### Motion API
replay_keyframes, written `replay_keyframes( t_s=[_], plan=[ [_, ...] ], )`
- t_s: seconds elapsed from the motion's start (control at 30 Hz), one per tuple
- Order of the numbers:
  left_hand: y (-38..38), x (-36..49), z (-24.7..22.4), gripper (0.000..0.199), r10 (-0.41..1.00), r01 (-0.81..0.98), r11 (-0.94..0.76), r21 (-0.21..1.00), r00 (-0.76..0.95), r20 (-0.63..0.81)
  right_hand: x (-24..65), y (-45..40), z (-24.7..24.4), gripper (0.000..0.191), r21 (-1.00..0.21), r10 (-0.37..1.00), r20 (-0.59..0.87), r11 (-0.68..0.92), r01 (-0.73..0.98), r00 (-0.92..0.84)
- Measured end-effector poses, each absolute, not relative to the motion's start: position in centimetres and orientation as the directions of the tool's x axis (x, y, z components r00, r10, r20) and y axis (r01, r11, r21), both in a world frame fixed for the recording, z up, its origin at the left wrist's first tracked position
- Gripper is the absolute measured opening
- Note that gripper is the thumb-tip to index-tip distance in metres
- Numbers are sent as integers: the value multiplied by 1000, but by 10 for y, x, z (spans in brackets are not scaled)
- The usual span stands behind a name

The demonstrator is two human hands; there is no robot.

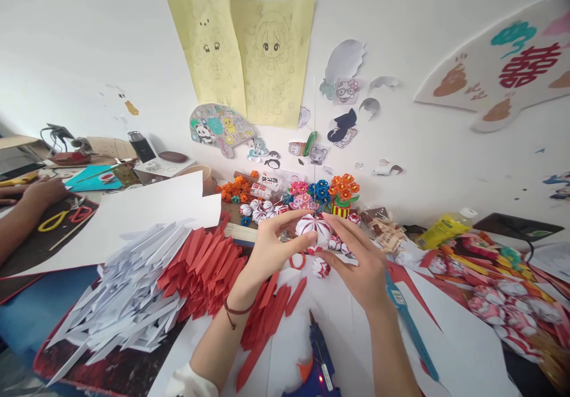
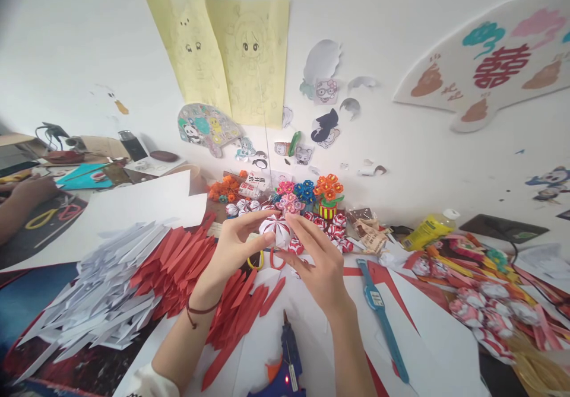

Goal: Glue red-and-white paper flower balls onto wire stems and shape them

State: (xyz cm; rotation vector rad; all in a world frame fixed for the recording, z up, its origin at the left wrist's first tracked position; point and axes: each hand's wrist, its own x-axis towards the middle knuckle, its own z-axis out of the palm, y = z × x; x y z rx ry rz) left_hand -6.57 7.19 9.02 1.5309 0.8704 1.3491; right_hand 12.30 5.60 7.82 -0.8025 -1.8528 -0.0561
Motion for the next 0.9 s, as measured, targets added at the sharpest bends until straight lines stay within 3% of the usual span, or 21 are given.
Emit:
replay_keyframes(
  t_s=[0.33,0.9],
  plan=[
    [72,-64,93,47,935,-151,-280,948,181,304,122,58,74,51,-235,380,915,779,582,-139],
    [73,-60,91,44,936,-213,-283,935,151,317,122,60,73,67,-115,328,920,750,651,-214]
  ],
)
